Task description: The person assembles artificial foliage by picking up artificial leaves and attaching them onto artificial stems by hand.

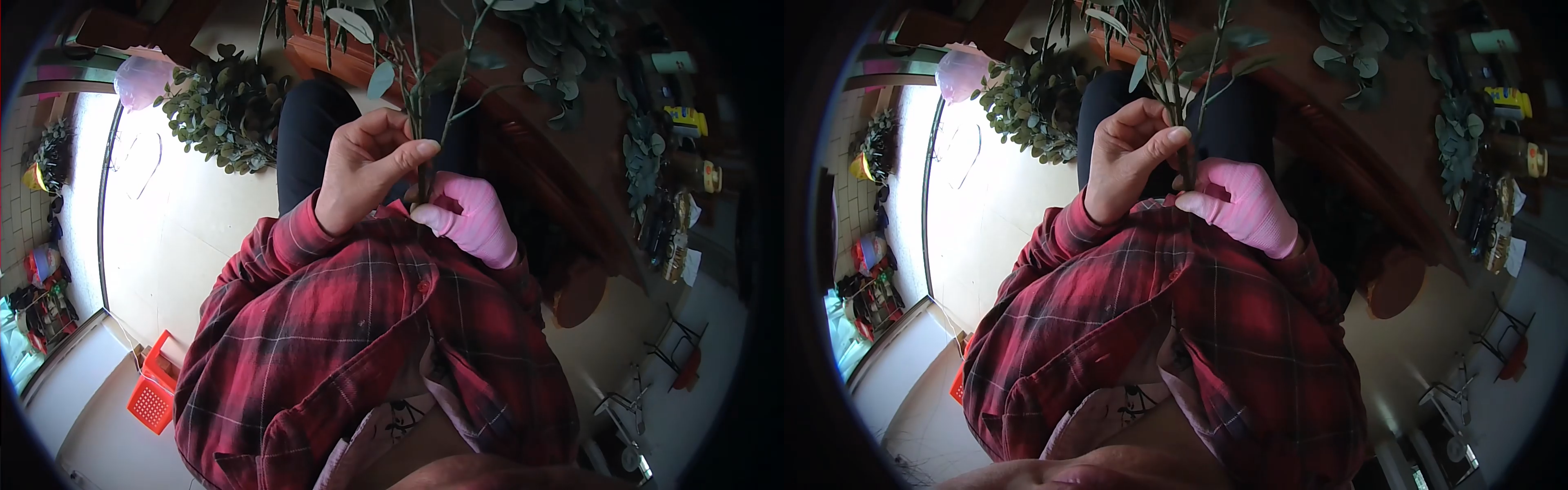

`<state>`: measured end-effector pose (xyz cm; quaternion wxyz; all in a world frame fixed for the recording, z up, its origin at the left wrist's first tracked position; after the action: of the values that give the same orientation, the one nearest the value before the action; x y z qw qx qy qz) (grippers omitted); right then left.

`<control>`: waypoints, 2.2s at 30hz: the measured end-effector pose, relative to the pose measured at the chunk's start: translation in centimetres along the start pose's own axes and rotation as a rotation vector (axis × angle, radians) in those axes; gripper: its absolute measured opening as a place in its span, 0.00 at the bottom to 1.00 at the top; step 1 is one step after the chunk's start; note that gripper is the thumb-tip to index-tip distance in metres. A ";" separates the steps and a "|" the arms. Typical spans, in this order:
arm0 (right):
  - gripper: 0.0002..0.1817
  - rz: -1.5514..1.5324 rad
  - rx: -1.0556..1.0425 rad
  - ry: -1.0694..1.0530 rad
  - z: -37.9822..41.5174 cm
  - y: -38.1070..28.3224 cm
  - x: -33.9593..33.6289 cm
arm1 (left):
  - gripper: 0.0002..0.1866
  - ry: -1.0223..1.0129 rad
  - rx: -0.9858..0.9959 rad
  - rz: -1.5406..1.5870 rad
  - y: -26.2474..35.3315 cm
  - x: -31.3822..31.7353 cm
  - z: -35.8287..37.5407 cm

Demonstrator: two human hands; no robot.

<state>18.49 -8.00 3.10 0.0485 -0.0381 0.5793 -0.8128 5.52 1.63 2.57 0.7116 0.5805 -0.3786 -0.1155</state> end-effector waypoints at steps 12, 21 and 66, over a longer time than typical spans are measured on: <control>0.07 -0.123 -0.111 0.047 0.7 -0.4 -0.7 | 0.14 -0.224 0.021 0.108 -0.8 -0.5 -0.8; 0.08 -0.354 -0.088 -0.245 -1.4 0.0 -0.2 | 0.17 -0.326 -0.059 0.131 0.7 -0.1 -1.7; 0.09 -0.172 -0.579 0.542 -8.8 -7.1 -12.1 | 0.03 0.002 -0.064 0.169 0.0 -3.2 -2.2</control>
<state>29.22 4.03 6.84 -0.1869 0.1169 0.7707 -0.5979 4.79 5.16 1.21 0.7372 0.5236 -0.4219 -0.0666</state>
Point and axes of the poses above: each hand's wrist, its own z-axis away from the middle knuckle, its own x-axis out of the palm, y = z × x, the point moved 3 cm from there along -z, towards the middle knuckle, and after that the axes turned 2 degrees about -y, right-handed, at the moved point
